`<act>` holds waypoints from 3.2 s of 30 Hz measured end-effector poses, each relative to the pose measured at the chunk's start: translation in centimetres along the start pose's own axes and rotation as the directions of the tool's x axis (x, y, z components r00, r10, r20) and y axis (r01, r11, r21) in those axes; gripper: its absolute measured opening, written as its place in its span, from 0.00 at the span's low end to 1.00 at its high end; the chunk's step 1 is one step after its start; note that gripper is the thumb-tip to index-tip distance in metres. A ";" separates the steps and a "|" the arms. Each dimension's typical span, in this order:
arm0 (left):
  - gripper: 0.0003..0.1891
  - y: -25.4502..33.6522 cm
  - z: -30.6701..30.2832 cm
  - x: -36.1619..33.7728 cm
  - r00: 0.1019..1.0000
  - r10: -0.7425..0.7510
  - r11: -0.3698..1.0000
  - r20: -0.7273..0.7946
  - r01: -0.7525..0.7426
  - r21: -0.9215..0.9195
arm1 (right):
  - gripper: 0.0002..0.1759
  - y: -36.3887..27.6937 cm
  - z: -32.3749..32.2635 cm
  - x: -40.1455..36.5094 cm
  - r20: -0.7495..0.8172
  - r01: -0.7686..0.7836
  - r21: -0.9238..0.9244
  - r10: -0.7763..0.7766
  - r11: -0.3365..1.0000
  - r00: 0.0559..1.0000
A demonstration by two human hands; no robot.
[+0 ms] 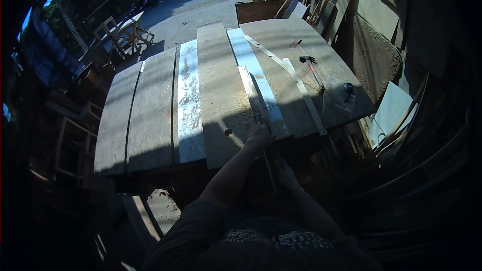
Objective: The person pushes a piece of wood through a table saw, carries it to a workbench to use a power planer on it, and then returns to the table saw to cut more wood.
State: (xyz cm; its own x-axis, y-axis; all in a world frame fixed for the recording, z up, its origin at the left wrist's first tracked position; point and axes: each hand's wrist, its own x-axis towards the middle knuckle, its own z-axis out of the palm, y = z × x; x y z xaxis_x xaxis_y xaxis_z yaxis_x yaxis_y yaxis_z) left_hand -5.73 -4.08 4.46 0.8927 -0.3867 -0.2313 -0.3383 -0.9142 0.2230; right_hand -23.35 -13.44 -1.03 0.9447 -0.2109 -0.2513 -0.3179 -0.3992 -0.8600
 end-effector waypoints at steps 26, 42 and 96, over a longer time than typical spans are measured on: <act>0.53 -1.4 -1.0 3.7 1.000 -0.006 1.000 -0.028 0.005 -0.027 | 0.33 -0.3 0.5 4.2 0.025 0.008 0.011 -0.009 1.000 1.000; 0.50 -0.3 1.0 -0.4 0.998 0.014 0.996 -0.062 -0.009 0.091 | 0.32 -0.6 0.7 5.6 0.040 0.047 0.017 -0.048 0.999 0.998; 0.54 -2.9 2.4 8.5 1.000 -0.024 0.999 -0.009 0.023 -0.036 | 0.33 0.6 1.0 9.4 0.101 0.119 0.090 -0.128 0.989 0.987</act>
State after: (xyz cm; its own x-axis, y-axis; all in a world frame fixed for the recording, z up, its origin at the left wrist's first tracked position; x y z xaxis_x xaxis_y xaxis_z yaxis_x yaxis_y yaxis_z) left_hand 2.13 -5.00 -0.48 0.9030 -0.3638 -0.2284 -0.3064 -0.9182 0.2512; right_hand -14.63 -14.77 -4.39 0.9809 -0.0664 -0.1829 -0.1946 -0.3397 -0.9202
